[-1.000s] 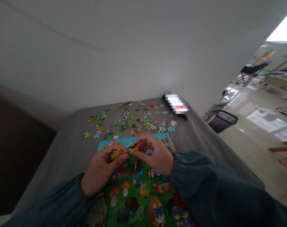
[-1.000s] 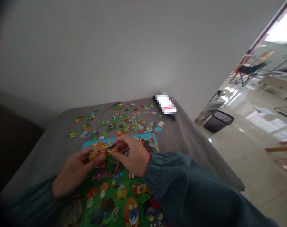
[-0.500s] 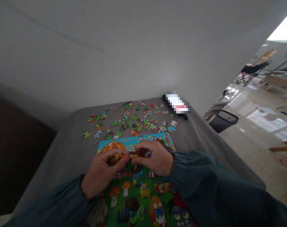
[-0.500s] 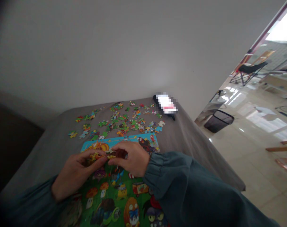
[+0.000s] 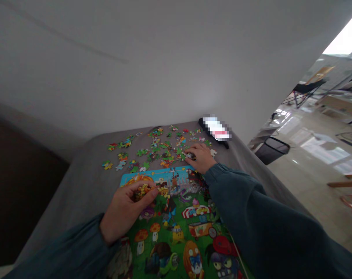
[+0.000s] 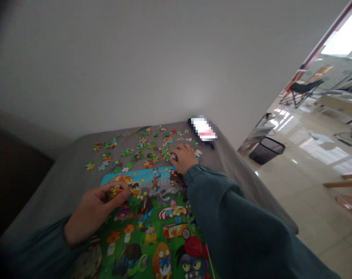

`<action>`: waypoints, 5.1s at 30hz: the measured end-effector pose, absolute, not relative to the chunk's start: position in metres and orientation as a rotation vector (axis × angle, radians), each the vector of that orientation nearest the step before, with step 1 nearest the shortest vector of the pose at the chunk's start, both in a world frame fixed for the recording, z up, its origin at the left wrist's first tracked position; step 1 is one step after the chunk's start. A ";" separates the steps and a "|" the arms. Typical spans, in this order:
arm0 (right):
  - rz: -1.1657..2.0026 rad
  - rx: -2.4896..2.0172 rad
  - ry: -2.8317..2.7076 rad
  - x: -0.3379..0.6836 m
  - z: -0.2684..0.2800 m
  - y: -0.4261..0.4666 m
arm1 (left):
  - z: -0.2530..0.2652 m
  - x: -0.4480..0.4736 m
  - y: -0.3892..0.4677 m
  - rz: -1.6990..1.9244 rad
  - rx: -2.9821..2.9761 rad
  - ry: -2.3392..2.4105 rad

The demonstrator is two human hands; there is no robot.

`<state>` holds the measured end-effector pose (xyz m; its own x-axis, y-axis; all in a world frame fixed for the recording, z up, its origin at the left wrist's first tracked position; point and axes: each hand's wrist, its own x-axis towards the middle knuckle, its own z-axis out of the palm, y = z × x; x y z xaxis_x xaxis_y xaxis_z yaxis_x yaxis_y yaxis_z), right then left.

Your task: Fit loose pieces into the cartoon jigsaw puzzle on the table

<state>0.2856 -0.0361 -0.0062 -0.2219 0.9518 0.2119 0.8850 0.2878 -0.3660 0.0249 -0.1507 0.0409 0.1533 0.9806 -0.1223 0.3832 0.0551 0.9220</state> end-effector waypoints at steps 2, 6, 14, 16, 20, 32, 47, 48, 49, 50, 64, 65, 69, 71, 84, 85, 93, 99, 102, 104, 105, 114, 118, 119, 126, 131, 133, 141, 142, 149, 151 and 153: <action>0.231 -1.674 -2.160 0.285 -0.006 -0.035 | 0.041 0.025 -0.151 0.803 1.494 1.392; 0.231 -1.702 -2.155 0.286 -0.006 -0.035 | 0.040 0.024 -0.150 0.806 1.477 1.381; 0.220 -1.663 -2.157 0.284 -0.006 -0.037 | 0.039 0.022 -0.151 0.798 1.530 1.399; 0.225 -1.668 -2.114 0.285 -0.004 -0.036 | 0.040 0.022 -0.152 0.795 1.526 1.402; 0.247 -1.672 -2.036 0.286 -0.002 -0.032 | 0.042 0.024 -0.151 0.795 1.531 1.408; 0.175 -1.615 -2.055 0.316 0.015 -0.030 | 0.041 0.023 -0.150 0.796 1.567 1.410; 1.373 -0.995 -1.932 0.227 0.034 -0.125 | 0.042 0.026 -0.148 0.752 1.589 1.402; 1.373 -1.006 -1.902 0.224 0.030 -0.127 | 0.042 0.027 -0.148 0.749 1.582 1.412; 1.372 -1.015 -1.868 0.222 0.026 -0.127 | 0.043 0.027 -0.148 0.747 1.569 1.419; 1.375 -1.020 -1.834 0.222 0.022 -0.126 | 0.043 0.027 -0.148 0.744 1.551 1.420; 1.541 -1.007 -1.600 0.226 0.021 -0.116 | 0.045 0.030 -0.147 0.615 1.306 1.372; 1.547 -1.010 -1.587 0.225 0.020 -0.117 | 0.046 0.030 -0.148 0.604 1.315 1.372; 1.571 -0.993 -1.547 0.222 0.015 -0.118 | 0.048 0.033 -0.150 0.617 1.350 1.380; 1.553 -0.967 -1.532 0.221 0.012 -0.118 | 0.046 0.033 -0.150 0.636 1.332 1.400; 1.606 -0.919 -1.549 0.221 0.013 -0.121 | 0.045 0.032 -0.150 0.642 1.274 1.435; 1.640 -0.912 -1.520 0.220 0.013 -0.121 | 0.045 0.031 -0.149 0.652 1.268 1.430; 1.692 -0.944 -1.351 0.218 0.015 -0.121 | 0.038 0.028 -0.149 0.649 1.210 1.355; 1.616 -0.988 -1.325 0.220 0.017 -0.121 | 0.033 0.025 -0.150 0.644 1.169 1.276; 1.623 -0.999 -1.289 0.220 0.017 -0.120 | 0.033 0.026 -0.150 0.639 1.155 1.277; 1.656 -0.996 -1.275 0.220 0.017 -0.120 | 0.032 0.027 -0.150 0.646 1.152 1.292; 1.666 -0.995 -1.266 0.220 0.017 -0.119 | 0.032 0.027 -0.150 0.647 1.153 1.300; 1.584 -0.993 -1.381 0.214 0.015 -0.128 | 0.036 0.028 -0.149 0.625 1.312 1.257; 1.579 -0.941 -1.557 0.222 0.018 -0.121 | 0.041 0.030 -0.149 0.636 1.405 1.295; 1.521 -0.958 -1.641 0.227 0.022 -0.113 | 0.041 0.029 -0.148 0.659 1.422 1.315; 0.364 -1.789 -1.976 0.283 0.046 -0.003 | 0.032 0.016 -0.137 0.869 1.386 1.424; 0.322 -1.974 -1.950 0.299 0.027 0.035 | 0.030 0.004 -0.123 1.104 1.215 1.411; 0.324 -1.932 -1.970 0.301 0.022 0.036 | 0.030 0.001 -0.119 1.159 1.180 1.402; 0.531 -1.472 -2.072 0.296 0.039 -0.012 | 0.025 -0.001 -0.117 1.164 1.161 1.345; 0.676 -1.311 -2.095 0.291 0.040 -0.023 | 0.025 -0.001 -0.117 1.164 1.156 1.341; 1.242 -0.984 -2.103 0.251 0.025 -0.075 | 0.027 0.004 -0.119 1.145 1.141 1.388; 1.277 -0.999 -2.039 0.245 0.017 -0.076 | 0.027 0.006 -0.120 1.142 1.145 1.404; 1.277 -1.016 -2.014 0.243 0.010 -0.075 | 0.027 0.007 -0.120 1.140 1.156 1.404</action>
